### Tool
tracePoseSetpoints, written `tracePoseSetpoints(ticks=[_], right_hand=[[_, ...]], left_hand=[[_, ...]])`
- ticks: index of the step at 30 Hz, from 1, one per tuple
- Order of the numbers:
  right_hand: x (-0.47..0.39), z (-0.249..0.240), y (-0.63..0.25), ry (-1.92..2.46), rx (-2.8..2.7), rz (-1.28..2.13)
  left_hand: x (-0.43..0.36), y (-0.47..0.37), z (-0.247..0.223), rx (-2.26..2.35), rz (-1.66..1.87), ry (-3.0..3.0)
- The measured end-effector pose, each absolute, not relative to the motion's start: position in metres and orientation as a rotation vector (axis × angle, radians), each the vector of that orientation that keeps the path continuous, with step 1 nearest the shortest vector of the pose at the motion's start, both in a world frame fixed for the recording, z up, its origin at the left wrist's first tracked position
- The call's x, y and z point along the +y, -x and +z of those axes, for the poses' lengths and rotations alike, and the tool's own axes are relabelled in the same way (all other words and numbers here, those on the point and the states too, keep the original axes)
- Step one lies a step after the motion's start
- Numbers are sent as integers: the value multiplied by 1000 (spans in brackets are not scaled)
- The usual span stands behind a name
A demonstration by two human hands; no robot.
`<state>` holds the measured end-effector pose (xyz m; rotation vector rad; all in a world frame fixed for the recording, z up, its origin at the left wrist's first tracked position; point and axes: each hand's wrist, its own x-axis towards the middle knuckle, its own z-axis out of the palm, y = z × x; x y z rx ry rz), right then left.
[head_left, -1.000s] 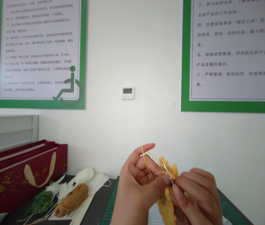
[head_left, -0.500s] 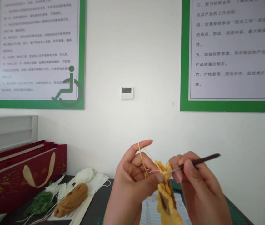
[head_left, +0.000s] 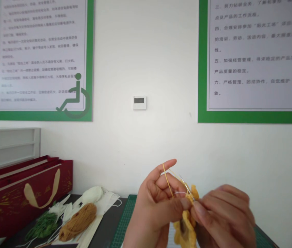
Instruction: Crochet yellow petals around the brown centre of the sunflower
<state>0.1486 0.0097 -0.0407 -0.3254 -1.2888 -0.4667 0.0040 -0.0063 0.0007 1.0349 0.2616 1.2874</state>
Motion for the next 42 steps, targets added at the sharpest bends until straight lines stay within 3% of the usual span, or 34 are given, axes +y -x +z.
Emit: tracePoseSetpoints(ticks=[2,7,14,19,31,42], right_hand=[[13,-40,-142,233,-1247,-507],[15,-35,-127,148,-1146,26],[8,-30,-131,88,-1177,474],[9,-31,-127,111,-1285,788],[14,-43,-127,229,-1272,532],[13,-35,-124,289,-1313,17]], left_hand=[[-4,-1,1,247,1206,-1032],[0,7,4,225,1177,-1054],[4,11,2,122,1091,-1038],[2,10,3,193,1233,-1150],[2,9,4,294,1305,-1232],[-3,18,-2,332,1340,-1340]])
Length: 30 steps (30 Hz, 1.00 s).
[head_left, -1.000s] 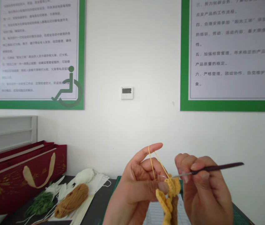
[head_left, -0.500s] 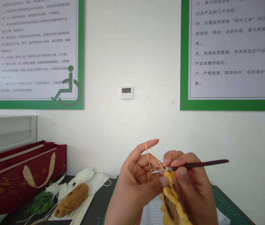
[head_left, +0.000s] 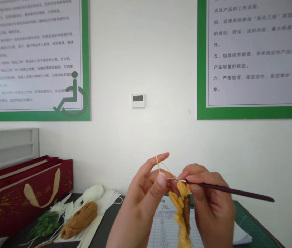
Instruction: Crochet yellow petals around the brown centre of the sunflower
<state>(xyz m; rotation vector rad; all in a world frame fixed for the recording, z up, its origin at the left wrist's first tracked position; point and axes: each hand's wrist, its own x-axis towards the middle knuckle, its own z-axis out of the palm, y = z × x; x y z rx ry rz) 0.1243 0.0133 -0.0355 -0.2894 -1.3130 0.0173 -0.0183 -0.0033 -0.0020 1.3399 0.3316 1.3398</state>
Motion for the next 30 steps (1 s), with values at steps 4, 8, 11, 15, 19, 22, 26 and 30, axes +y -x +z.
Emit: tracePoseSetpoints(ticks=[4,8,11,15,19,22,26,30], right_hand=[[15,-37,-128,298,-1323,-21],[16,-38,-130,303,-1343,-56],[15,-37,-130,325,-1359,-85],[16,-33,-130,361,-1358,-85],[16,-33,-130,366,-1337,-50],[15,-34,-130,385,-1309,-31],[13,-34,-129,475,-1288,-26],[12,-33,-129,531,-1280,-26]], left_hand=[[-2,10,-8,244,1341,-1392],[-2,2,-6,402,1409,-1322],[-2,3,0,466,1415,-1255],[0,7,5,486,1399,-1199],[4,9,3,466,1358,-1189],[7,10,2,465,1342,-1190],[8,11,1,478,1336,-1190],[9,11,0,473,1314,-1217]])
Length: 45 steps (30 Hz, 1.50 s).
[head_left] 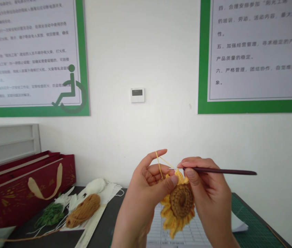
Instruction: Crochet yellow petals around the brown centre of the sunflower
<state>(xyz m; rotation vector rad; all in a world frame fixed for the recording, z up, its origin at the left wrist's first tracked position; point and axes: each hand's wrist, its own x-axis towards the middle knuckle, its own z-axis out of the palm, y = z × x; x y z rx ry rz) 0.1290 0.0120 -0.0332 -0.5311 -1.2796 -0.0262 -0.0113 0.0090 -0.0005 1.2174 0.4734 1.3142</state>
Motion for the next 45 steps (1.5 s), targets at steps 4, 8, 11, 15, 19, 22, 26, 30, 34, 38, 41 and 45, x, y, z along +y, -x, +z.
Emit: tracePoseSetpoints(ticks=[4,8,11,15,19,22,26,30,34,38,41,45], right_hand=[[12,-34,-128,565,-1277,-32],[13,-35,-128,576,-1289,-28],[15,-37,-130,584,-1294,4],[16,-37,-130,593,-1293,38],[16,-35,-129,577,-1273,33],[15,-34,-128,571,-1268,20],[12,-32,-128,565,-1281,6],[12,-33,-128,564,-1285,-7],[14,-36,-131,570,-1307,-20],[14,-39,-133,573,-1321,-24],[13,-39,-134,569,-1324,-27],[12,-38,-133,571,-1320,-22]], left_hand=[[13,13,-4,467,1256,-1280],[17,14,-7,465,1235,-1286],[18,14,-7,477,1238,-1263],[17,14,-5,484,1246,-1244],[17,14,-7,489,1243,-1274],[17,13,-8,490,1256,-1295],[14,12,-7,487,1292,-1298],[9,10,-4,490,1312,-1287],[6,9,-2,486,1314,-1243],[7,9,-4,457,1325,-1224],[9,8,-5,451,1340,-1228],[9,7,-6,452,1352,-1233]])
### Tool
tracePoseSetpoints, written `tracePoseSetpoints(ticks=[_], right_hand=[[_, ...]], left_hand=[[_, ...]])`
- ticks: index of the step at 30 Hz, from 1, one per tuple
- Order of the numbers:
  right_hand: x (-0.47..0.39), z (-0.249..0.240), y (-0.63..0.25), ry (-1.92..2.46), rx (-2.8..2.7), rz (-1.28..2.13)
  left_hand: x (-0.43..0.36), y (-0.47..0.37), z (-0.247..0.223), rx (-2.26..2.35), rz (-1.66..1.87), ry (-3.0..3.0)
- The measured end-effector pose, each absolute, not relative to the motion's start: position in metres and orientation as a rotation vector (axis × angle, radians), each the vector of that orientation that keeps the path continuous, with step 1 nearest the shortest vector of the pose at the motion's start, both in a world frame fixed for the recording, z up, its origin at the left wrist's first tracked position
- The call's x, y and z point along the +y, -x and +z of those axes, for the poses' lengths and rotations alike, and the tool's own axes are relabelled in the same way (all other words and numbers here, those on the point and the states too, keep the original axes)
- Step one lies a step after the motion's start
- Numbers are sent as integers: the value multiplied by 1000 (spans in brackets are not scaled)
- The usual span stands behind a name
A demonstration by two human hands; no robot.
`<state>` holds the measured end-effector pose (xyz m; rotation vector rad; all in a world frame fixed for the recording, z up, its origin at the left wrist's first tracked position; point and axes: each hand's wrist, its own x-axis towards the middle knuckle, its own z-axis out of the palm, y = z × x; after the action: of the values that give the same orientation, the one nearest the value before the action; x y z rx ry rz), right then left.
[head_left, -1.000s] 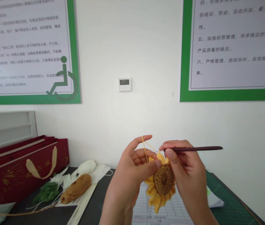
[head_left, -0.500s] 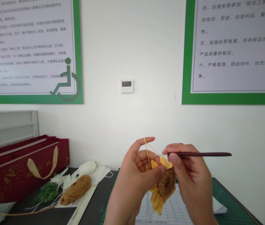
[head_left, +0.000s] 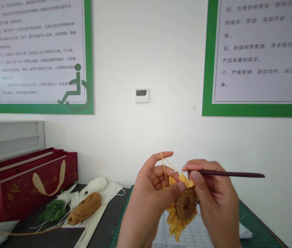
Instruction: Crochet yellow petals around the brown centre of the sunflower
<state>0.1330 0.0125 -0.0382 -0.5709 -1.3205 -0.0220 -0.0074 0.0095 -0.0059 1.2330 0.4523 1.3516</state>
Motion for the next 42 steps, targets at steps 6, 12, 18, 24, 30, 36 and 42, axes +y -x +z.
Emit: tracePoseSetpoints(ticks=[6,12,18,24,30,36,42], right_hand=[[11,-35,-131,554,-1295,-26],[12,-36,-131,547,-1329,-30],[11,-35,-128,517,-1309,-20],[13,-38,-130,475,-1315,-5],[13,-35,-126,417,-1302,-7],[14,-36,-127,395,-1292,48],[17,-40,-129,389,-1290,117]], left_hand=[[8,9,-5,423,1342,-1206],[6,8,-1,421,1344,-1178],[4,7,1,393,1365,-1163],[2,7,2,397,1369,-1158],[2,8,1,372,1378,-1176],[0,7,2,372,1390,-1154],[-1,6,1,387,1417,-1150]])
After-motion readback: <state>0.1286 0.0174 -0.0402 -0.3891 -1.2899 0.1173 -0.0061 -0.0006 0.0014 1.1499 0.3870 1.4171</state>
